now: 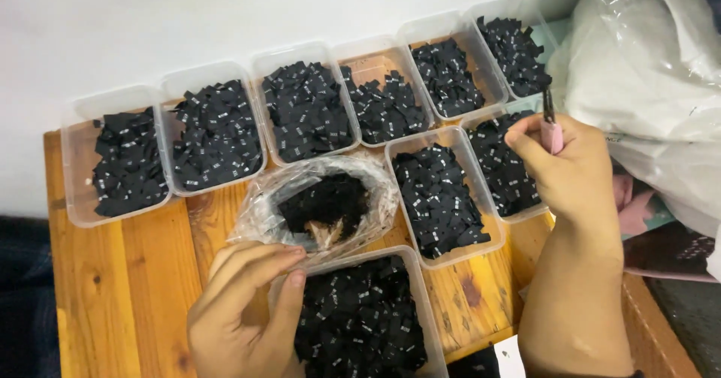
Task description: Trimming excess threads from small black fabric components using a thread nipper and sorting them into plastic bins.
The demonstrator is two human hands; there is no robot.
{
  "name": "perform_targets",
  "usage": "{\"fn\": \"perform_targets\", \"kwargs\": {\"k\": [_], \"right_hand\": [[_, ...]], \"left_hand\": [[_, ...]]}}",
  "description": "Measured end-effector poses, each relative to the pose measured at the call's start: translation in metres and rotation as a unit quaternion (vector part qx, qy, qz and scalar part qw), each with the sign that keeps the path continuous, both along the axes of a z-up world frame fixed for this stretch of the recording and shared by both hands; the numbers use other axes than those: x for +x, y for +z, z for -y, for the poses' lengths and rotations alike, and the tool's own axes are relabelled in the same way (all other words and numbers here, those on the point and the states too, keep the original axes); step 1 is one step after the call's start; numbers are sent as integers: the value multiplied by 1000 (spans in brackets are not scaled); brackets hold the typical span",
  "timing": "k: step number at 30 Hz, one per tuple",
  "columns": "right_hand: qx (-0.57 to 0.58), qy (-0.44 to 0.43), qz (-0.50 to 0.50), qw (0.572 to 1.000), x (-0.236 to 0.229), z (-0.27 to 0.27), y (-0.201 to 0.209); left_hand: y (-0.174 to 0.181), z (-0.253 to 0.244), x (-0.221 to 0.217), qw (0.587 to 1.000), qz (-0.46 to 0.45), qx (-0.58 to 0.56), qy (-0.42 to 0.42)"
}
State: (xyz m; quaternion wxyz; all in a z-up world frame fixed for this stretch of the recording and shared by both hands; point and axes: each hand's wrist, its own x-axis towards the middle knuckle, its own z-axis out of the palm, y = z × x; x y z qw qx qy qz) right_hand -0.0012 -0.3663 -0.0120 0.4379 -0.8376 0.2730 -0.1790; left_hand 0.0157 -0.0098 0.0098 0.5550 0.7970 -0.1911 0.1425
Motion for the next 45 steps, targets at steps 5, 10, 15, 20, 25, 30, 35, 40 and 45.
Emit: {"fn": "perform_targets", "kwargs": {"k": [5,10,15,20,25,30,35,40,45], "right_hand": [[-55,14,-50,997,5,-4,5],[-90,91,-54,990,23,-35,15],[-203,258,-141,934,76,-140,67],[-230,430,-122,864,153,-226,52],[-225,481,-66,844,203,-292,33],[-231,469,-161,837,221,-318,16],[-225,483,-98,841,204,-293,41],[-209,416,-86,881,154,-241,66],[-178,319,-119,923,89,-192,73]], "left_hand": [[-3,-7,8,999,41,-2,-19],[-17,-17,17,998,67,-2,-14],[-21,-19,20,990,93,21,-104],[-25,-24,9,977,113,86,-157],[-40,-20,4,965,154,137,-161],[-57,-12,-3,966,189,117,-133],[-43,-20,-2,967,181,110,-142],[-36,-23,1,966,170,130,-143],[-26,-27,9,984,99,96,-117]]}}
